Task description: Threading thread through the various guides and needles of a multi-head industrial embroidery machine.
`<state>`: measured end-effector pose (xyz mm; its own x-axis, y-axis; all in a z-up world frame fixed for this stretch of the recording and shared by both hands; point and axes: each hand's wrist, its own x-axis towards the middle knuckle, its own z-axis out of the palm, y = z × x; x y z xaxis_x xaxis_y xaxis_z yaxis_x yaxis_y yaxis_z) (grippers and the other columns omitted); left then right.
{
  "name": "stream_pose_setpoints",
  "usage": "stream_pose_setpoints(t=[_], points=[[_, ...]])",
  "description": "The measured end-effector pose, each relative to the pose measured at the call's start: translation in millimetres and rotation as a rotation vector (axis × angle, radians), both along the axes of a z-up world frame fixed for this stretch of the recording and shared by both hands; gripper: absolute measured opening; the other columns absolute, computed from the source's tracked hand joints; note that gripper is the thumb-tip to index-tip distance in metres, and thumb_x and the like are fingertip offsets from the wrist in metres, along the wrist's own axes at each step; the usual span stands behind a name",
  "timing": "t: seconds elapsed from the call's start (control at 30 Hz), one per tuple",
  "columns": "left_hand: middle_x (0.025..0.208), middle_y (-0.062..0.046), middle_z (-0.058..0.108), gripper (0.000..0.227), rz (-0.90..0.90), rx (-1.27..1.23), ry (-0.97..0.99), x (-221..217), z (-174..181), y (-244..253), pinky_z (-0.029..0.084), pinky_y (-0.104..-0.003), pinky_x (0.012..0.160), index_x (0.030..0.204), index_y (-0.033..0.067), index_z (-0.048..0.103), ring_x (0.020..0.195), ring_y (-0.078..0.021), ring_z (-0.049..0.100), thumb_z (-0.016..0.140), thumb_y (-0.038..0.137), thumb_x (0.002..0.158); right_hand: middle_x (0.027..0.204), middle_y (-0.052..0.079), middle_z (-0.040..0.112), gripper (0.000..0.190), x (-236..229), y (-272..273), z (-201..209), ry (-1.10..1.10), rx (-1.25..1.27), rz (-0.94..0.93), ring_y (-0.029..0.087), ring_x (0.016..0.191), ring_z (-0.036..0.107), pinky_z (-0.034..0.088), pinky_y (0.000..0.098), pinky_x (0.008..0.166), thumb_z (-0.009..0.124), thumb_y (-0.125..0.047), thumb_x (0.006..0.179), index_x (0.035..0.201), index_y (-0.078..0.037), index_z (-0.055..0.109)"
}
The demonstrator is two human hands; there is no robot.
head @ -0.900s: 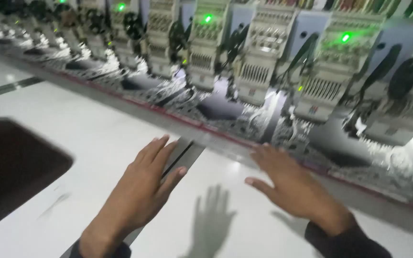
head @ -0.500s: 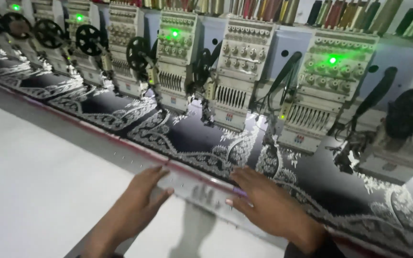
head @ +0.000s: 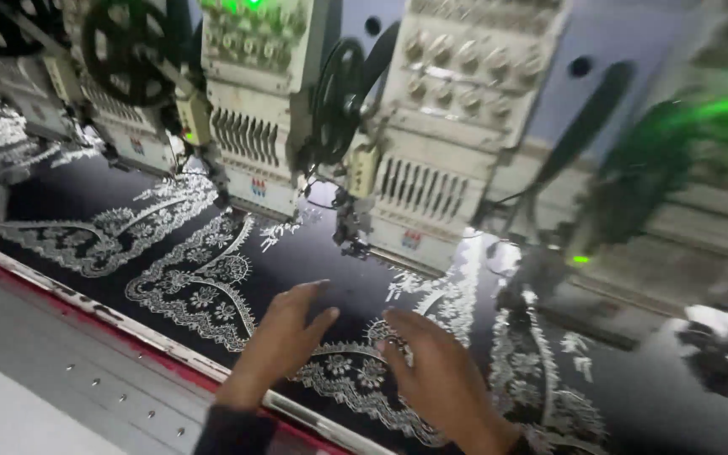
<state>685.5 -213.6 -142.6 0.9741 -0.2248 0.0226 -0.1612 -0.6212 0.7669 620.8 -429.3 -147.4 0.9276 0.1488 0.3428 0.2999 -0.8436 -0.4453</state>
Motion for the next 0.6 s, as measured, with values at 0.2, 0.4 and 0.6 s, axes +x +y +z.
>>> stream_pose_setpoints(t=[0.2,0.4,0.6], points=[[0.139,-0.012,0.065,0.054,0.128,-0.042,0.072,205,-147,-32,0.047,-0.041,0.107,0.145,0.0166,0.055,0.128,-0.0296,0.063,0.060,0.043,0.098,0.076,0.010,0.075,0.028,116,3,-72,-0.222,0.135,0.096,0.010,0.040,0.049,0.044,0.0247,0.030,0.058,-0.009,0.098,0.123,0.001,0.066],[0.117,-0.004,0.067,0.039,0.238,0.150,-0.131,231,-205,-50,0.057,-0.054,0.089,0.110,0.0219,0.078,0.117,-0.0363,0.061,0.069,0.052,0.086,0.086,0.013,0.076,0.013,188,-12,-103,-0.735,-0.076,-0.045,0.031,0.076,0.075,0.060,0.0368,0.062,0.074,-0.005,0.087,0.101,-0.005,0.076],[0.101,-0.003,0.064,0.028,0.368,0.227,-0.228,214,-190,-63,0.059,-0.051,0.082,0.102,0.0202,0.078,0.106,-0.0313,0.064,0.067,0.044,0.092,0.086,0.005,0.074,0.016,234,-18,-120,-1.090,-0.469,-0.110,0.019,0.071,0.072,0.060,0.0311,0.063,0.084,-0.009,0.084,0.098,-0.006,0.076]])
